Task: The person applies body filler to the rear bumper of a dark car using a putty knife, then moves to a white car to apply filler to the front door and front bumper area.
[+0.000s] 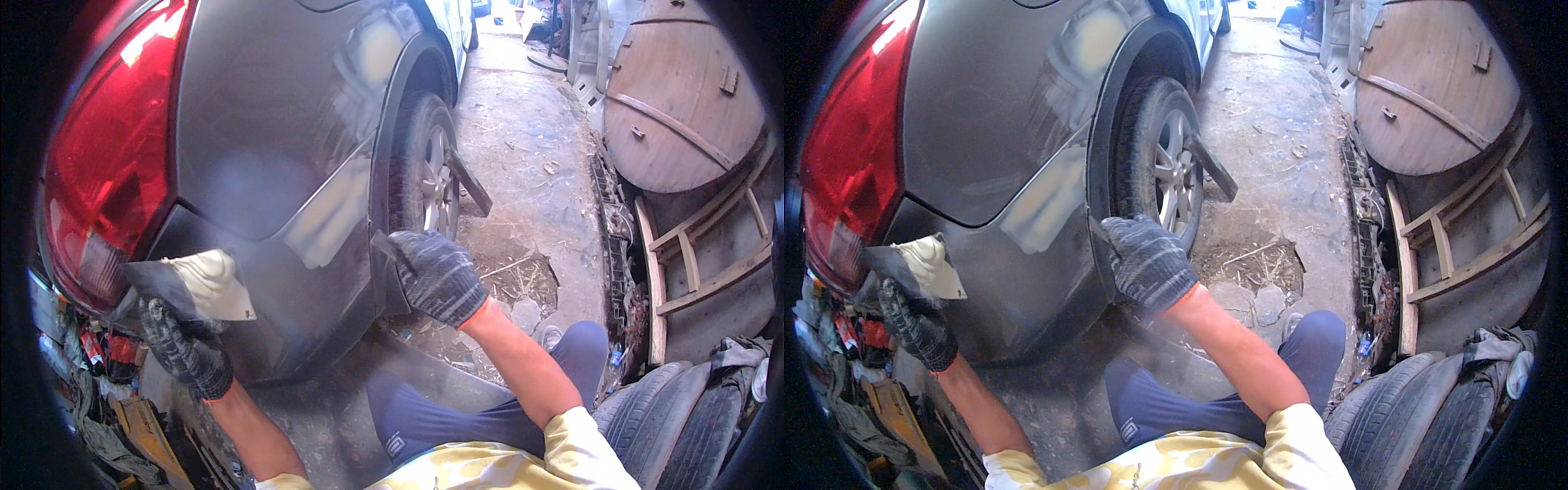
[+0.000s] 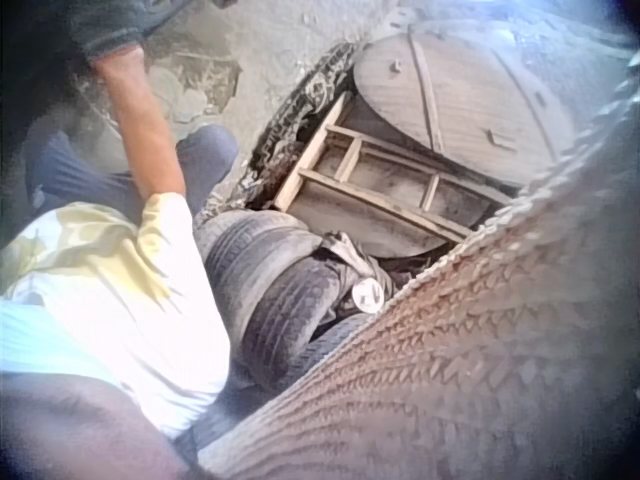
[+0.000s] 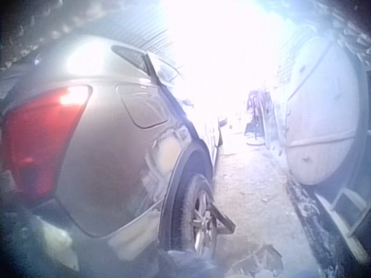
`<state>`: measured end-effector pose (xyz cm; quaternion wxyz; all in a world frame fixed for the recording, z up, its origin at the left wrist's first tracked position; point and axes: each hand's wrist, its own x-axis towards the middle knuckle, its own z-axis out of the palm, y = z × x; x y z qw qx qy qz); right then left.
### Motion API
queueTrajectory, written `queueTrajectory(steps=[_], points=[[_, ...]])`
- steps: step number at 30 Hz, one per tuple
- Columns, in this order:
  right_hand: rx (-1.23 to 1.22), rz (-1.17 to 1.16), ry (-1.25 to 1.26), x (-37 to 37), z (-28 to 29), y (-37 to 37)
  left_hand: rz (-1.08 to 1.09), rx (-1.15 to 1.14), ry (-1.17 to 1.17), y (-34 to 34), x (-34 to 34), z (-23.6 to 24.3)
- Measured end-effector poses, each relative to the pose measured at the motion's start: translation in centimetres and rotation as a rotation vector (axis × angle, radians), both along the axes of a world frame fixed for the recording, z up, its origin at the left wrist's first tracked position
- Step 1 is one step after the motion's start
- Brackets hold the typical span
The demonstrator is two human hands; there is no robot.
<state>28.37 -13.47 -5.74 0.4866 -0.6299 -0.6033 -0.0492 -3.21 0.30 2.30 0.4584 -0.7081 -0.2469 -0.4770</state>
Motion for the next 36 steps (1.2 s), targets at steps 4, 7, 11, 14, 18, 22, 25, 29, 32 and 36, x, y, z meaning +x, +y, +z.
queueTrajectory(steps=[4,7,11,14,18,22,25,29,32,36], points=[[0.098,0.027,0.354,-0.7,0.5,-2.9,-0.197,-0.162,0.197,-2.6,-0.2,-2.9],[-0.034,0.222,0.726,-2.5,1.2,-6.7,-0.340,-0.583,0.154,-5.6,1.8,-7.9],[0.088,0.394,0.433,-3.3,1.2,-7.9,-0.545,-1.085,-0.315,-6.6,3.6,-10.8],[0.121,0.414,0.232,-2.7,0.5,-6.9,-0.179,-0.312,0.168,-5.6,3.5,-8.9],[0.194,0.197,0.525,-3.1,-0.9,-4.0,-0.091,-0.062,0.131,-4.0,2.8,-4.4],[0.094,-0.067,0.689,-2.6,-2.6,-0.2,-0.038,0.036,0.065,-1.8,2.4,-1.3],[0.135,-0.136,0.667,-3.2,-3.4,1.3,0.023,0.075,0.060,-1.1,2.3,-1.1],[0.189,-0.176,0.615,-3.6,-3.5,2.1,-0.023,0.012,-0.004,-1.2,2.3,-1.6],[0.182,-0.183,0.616,-3.7,-3.3,2.4,-0.024,0.001,-0.012,-1.3,2.4,-1.6],[0.185,-0.222,0.585,-3.7,-3.0,2.7,-0.051,-0.008,-0.045,-1.2,2.5,-1.6]])
